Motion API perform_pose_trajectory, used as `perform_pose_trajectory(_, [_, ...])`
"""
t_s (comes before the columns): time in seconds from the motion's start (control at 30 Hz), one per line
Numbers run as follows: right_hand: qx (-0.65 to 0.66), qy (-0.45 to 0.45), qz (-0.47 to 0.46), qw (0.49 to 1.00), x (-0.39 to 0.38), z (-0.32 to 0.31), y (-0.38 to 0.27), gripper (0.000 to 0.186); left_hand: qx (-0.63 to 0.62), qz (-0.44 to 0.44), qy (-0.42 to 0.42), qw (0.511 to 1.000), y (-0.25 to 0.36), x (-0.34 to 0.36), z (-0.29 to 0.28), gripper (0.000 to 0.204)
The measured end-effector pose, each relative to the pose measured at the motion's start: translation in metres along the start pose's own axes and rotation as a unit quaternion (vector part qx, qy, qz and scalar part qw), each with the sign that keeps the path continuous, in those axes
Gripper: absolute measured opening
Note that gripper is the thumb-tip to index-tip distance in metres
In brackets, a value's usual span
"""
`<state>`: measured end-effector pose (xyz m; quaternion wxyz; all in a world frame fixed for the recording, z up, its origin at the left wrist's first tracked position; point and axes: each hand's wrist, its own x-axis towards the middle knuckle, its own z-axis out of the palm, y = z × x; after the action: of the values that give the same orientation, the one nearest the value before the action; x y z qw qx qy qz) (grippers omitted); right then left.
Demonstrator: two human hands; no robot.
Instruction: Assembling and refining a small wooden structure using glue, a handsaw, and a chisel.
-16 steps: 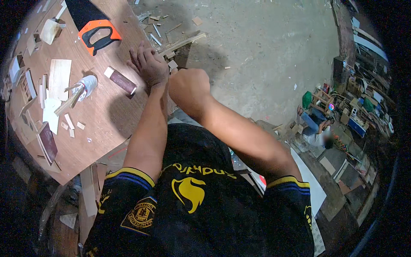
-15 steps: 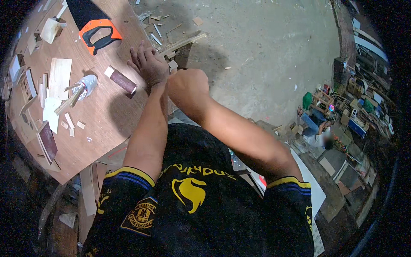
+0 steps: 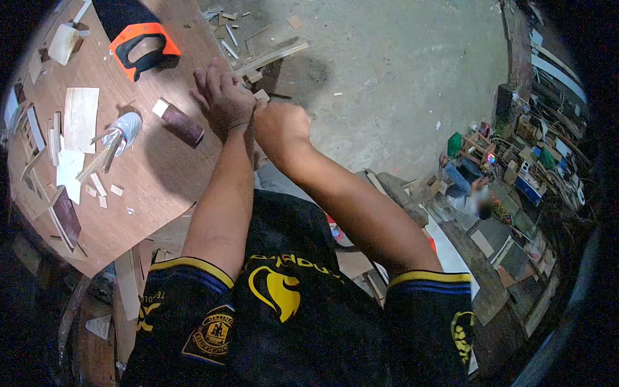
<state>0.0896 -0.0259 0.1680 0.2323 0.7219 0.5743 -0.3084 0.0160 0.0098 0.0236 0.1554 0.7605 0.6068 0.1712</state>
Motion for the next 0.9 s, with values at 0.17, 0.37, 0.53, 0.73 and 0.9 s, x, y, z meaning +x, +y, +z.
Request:
perform_pose_trajectory(0.17, [-0.016,-0.055,-0.017,0.998,-0.011,-0.039,-0.002,0.029,0.016,0.016,0.039,0.999,-0.006,0.000,-0.001,0.016])
perform_pose_trajectory(0.37, [0.031,-0.046,0.040,0.998,0.011,-0.013,0.003,0.033,0.020,0.006,0.028,0.999,-0.005,0.004,0.009,0.018])
perform_pose_trajectory(0.53, [0.065,-0.059,0.073,0.993,0.012,-0.002,-0.003,0.030,0.017,-0.003,0.025,1.000,-0.004,0.000,0.003,0.018])
perform_pose_trajectory(0.73, [-0.001,-0.030,-0.036,0.999,-0.006,-0.029,0.007,0.027,-0.035,-0.018,0.021,0.999,-0.004,-0.001,0.006,0.026])
perform_pose_trajectory(0.9, [0.001,0.016,0.007,1.000,0.000,-0.007,-0.003,0.023,0.037,0.008,0.043,0.998,-0.005,0.002,0.004,0.020])
